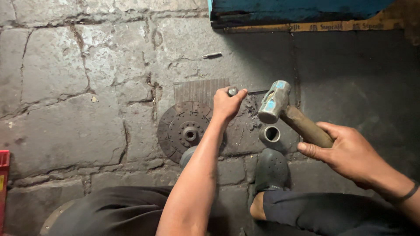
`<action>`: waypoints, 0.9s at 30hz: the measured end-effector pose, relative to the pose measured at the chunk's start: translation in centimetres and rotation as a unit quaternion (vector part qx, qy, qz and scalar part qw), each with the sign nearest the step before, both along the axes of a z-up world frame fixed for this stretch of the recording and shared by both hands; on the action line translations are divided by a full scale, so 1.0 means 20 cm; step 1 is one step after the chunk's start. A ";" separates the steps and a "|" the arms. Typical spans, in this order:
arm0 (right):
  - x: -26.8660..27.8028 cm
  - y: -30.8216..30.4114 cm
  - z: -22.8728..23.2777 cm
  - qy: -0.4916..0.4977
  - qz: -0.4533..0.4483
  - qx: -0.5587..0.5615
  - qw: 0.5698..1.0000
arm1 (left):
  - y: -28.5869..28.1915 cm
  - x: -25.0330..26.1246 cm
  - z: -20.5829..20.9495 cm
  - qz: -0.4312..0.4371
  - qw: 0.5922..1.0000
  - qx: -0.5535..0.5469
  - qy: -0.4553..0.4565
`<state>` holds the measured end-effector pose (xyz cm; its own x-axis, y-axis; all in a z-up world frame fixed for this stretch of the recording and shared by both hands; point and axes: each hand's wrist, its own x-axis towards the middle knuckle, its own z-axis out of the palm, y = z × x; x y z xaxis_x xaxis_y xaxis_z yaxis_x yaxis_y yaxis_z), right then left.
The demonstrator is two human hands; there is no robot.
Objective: The person uses a hammer and a metal rod to repeatedly strike a circular metal part resting on a wooden block. The person adjusts the rod and part between strikes, continuing the hammering process throughout the clip.
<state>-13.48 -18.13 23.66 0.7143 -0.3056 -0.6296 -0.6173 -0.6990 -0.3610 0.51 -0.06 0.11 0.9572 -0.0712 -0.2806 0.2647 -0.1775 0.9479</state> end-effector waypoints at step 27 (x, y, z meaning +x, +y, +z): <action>-0.52 0.52 -1.07 0.227 -0.333 0.333 0.852 | 0.44 -0.13 -0.01 -0.105 0.942 0.291 0.133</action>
<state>-23.94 -7.66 2.28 0.1587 -0.0148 -0.9872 -0.9788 0.1286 -0.1592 -2.04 8.76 -0.14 0.8297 -0.0108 -0.5581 0.3802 -0.7212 0.5791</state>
